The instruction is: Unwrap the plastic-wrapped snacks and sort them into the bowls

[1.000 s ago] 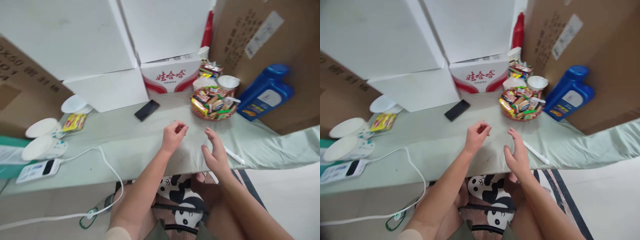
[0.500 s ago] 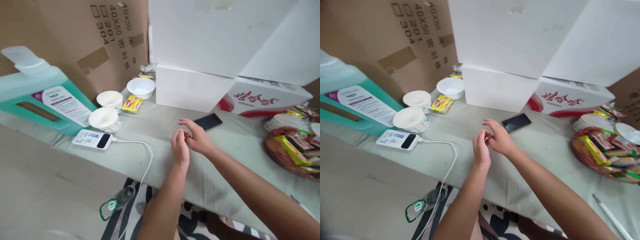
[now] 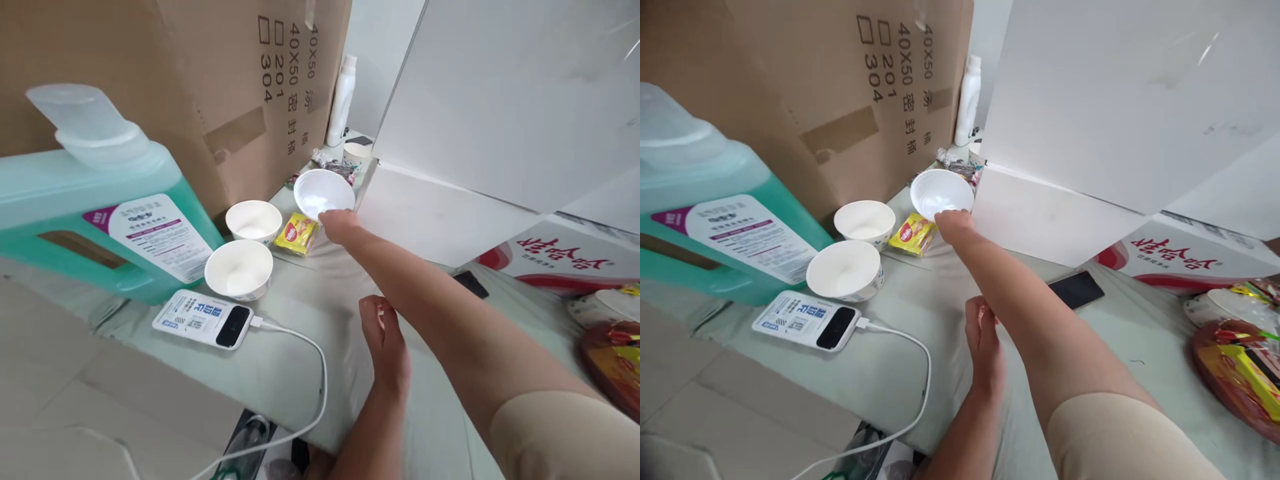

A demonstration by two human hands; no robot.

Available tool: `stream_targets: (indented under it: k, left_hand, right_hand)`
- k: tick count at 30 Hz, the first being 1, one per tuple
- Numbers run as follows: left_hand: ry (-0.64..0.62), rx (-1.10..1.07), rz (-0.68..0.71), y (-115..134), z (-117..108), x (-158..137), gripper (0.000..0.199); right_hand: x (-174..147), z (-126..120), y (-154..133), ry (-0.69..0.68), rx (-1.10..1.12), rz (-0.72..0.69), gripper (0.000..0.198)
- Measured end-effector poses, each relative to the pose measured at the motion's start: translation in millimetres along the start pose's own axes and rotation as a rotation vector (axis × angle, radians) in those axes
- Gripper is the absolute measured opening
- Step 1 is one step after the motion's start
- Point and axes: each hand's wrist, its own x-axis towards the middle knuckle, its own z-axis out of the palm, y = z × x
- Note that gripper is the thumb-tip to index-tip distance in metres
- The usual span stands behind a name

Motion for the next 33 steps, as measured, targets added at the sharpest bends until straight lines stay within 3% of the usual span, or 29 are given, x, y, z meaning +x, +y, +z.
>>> stream_targets:
  k: [4,7,12,15,20,24,27,29,33]
  left_hand:
    - [-0.025,-0.027,-0.014,7,-9,11,0.016]
    - [-0.037,-0.033,-0.007,10,-14,12,0.020]
    - [0.017,-0.060,0.060,11,-18,10,0.024]
    - [0.086,-0.079,0.092,12,-22,10,0.027]
    - [0.072,-0.138,0.066,14,-21,5,0.027]
    - [0.026,-0.159,0.011,11,-15,-5,0.026]
    - [0.036,-0.180,-0.020,8,-13,-9,0.025]
    - [0.049,-0.197,-0.025,9,-14,-8,0.025]
    - [0.079,-0.217,-0.017,14,-21,-1,0.024]
  right_hand:
    - [-14,-17,2,0.014,-0.021,0.014,0.028]
    - [-50,-28,0,0.122,0.005,0.041,0.031]
    - [-165,-12,6,0.547,0.295,-0.057,0.030]
    - [-252,16,23,0.717,0.387,0.104,0.017]
    - [-392,66,72,0.619,0.219,0.260,0.017]
    - [-466,101,117,0.522,0.014,0.367,0.019]
    - [-483,111,135,0.483,-0.118,0.407,0.026]
    - [-478,104,131,0.505,-0.183,0.451,0.036]
    - [-421,65,98,0.630,-0.089,0.417,0.046]
